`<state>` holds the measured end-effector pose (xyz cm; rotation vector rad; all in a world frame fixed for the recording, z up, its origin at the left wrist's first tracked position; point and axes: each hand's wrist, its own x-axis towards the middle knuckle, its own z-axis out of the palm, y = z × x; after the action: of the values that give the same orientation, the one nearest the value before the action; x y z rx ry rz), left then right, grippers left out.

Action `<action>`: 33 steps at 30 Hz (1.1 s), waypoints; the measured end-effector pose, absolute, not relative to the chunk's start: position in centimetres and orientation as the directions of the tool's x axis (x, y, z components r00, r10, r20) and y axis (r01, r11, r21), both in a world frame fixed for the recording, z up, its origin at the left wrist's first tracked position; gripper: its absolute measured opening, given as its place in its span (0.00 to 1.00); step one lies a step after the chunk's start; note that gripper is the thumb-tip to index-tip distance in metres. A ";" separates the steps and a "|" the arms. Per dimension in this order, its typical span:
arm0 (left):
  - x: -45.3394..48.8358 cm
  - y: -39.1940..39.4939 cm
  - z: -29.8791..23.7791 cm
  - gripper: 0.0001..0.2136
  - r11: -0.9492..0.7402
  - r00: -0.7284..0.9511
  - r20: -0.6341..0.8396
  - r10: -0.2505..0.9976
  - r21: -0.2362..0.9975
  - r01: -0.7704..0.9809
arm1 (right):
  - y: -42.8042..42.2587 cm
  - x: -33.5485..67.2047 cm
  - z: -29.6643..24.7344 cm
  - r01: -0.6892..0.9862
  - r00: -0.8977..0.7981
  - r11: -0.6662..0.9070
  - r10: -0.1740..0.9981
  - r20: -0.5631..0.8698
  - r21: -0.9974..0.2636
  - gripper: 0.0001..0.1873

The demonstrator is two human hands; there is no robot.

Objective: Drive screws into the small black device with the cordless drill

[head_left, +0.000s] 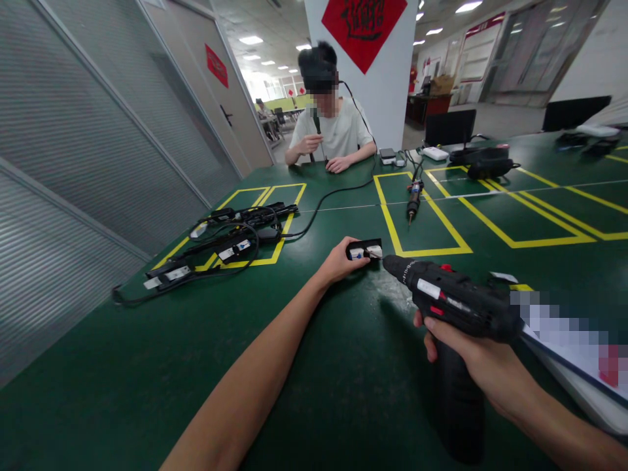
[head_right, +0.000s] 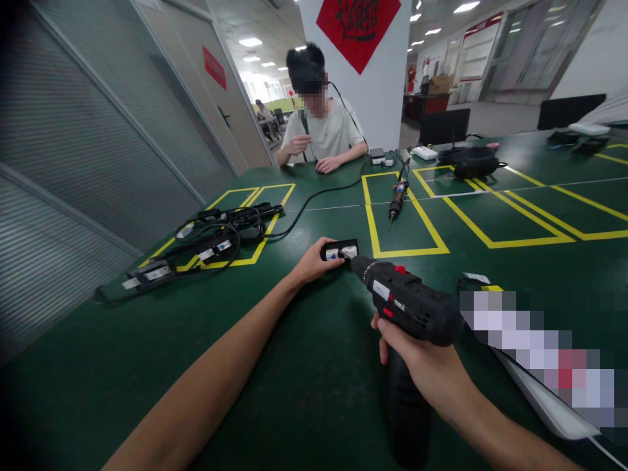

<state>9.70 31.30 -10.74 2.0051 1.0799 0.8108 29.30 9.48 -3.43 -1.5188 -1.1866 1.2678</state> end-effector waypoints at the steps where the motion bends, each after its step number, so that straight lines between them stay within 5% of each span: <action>1: 9.7 31.3 -10.7 0.24 -0.401 0.454 0.192 0.870 0.811 0.426 | 9.5 29.3 -3.5 0.159 0.048 -0.220 0.975 -0.215 -0.962 0.14; 33: 9.9 31.3 -10.5 0.24 -0.390 0.451 0.183 0.874 0.816 0.426 | 9.4 29.4 -4.1 0.161 0.090 -0.253 0.966 -0.241 -0.954 0.16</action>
<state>9.85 31.28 -10.51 1.9947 1.0854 0.8072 29.42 9.41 -4.14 -1.5557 -1.1533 1.2514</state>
